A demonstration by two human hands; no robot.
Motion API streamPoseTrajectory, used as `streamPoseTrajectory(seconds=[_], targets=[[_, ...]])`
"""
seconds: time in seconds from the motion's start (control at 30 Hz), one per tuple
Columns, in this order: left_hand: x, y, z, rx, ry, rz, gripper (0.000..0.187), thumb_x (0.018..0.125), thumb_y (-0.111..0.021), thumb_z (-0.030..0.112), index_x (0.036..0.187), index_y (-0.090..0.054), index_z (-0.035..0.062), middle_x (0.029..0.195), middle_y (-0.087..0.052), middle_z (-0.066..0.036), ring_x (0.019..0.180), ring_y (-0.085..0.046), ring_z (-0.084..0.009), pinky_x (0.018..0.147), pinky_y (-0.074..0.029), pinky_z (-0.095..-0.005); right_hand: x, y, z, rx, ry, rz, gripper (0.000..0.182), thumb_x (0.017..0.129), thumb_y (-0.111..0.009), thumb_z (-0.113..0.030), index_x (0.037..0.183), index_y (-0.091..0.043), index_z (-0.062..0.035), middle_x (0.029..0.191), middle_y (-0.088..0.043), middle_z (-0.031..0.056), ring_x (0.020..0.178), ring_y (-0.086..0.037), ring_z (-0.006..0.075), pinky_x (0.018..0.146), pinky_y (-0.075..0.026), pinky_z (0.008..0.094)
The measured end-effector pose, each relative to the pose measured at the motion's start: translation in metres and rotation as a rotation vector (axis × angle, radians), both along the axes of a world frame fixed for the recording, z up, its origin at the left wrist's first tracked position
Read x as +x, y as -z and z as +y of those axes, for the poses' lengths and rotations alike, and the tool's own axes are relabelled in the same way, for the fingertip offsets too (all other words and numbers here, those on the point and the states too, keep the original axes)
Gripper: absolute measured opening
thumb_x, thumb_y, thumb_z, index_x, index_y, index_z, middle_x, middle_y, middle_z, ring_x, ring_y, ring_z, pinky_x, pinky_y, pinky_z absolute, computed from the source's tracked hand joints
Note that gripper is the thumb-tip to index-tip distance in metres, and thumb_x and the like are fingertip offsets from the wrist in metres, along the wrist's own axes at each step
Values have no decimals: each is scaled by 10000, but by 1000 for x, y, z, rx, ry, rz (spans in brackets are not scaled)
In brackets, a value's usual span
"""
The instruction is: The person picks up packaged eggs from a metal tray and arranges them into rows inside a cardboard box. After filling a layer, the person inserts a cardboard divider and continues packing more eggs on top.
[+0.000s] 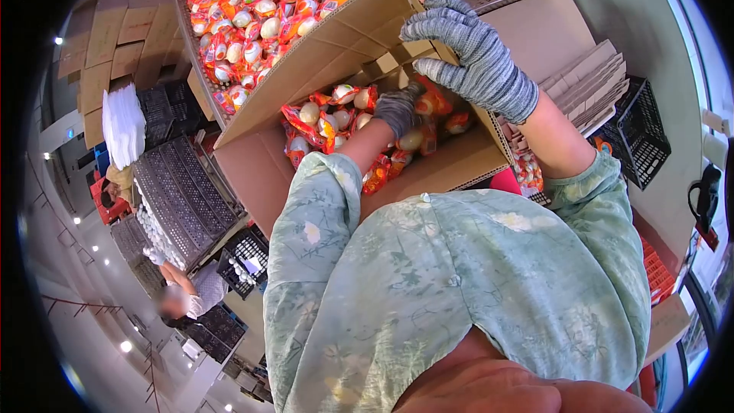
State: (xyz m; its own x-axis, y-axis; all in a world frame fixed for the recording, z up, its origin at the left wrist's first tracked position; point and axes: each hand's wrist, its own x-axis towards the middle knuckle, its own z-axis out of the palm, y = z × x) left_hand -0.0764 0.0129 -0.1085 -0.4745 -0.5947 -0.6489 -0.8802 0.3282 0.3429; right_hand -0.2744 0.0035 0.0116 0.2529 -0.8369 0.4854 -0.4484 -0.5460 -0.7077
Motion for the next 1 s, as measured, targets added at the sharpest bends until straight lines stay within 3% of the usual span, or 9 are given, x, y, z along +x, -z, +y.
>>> streamPoseTrajectory(seconds=[0.13,0.23,0.33,0.43,0.53,0.7,1.0], targets=[[-16,-23,2,-115,150,-122,648,683,-735,347,1231,-506,89,1141,-604,-178,1069,-572,-333,935,-437,-405,-4,1,1,15,-18,-4,381,739,-715,-96,1105,-614,-123,1137,-603,46,1251,-426,308,1043,-353,402],[-12,-14,-7,-162,285,-71,617,674,-739,363,1172,-536,61,1110,-613,-187,1030,-590,-328,917,-447,-407,-2,0,2,16,-17,-12,379,740,-710,-92,1104,-614,-122,1143,-599,50,1252,-424,308,1043,-353,401],[-5,-15,-14,-156,252,30,596,697,-713,427,1133,-566,49,1095,-619,-191,1001,-604,-323,905,-453,-406,-2,0,2,11,-12,-5,380,737,-709,-92,1103,-614,-122,1149,-595,53,1253,-422,308,1044,-352,401],[-8,-27,-20,37,106,-61,849,705,-711,467,1341,-393,2,1272,-501,-247,1196,-485,-345,1033,-359,-404,-2,1,2,1,-5,8,382,734,-711,-96,1103,-616,-121,1148,-597,54,1260,-416,309,1045,-351,404],[-28,-44,-7,-89,268,-70,617,772,-611,527,1166,-579,53,1192,-586,-185,1069,-585,-325,918,-449,-407,-1,3,0,-8,-16,5,381,734,-711,-99,1102,-617,-121,1146,-601,54,1265,-414,311,1045,-349,408],[-80,13,0,-390,304,128,583,794,-597,493,1198,-562,75,1227,-566,-175,1089,-577,-314,924,-449,-408,-1,4,0,-7,-14,-11,386,731,-716,-100,1104,-618,-118,1142,-607,54,1259,-422,313,1045,-348,414],[-81,32,5,-390,232,224,551,810,-587,462,1217,-553,93,1252,-551,-166,1101,-573,-305,929,-449,-407,0,3,3,17,-7,-47,381,726,-724,-108,1092,-617,-111,1118,-613,60,1256,-422,324,1043,-345,415]])
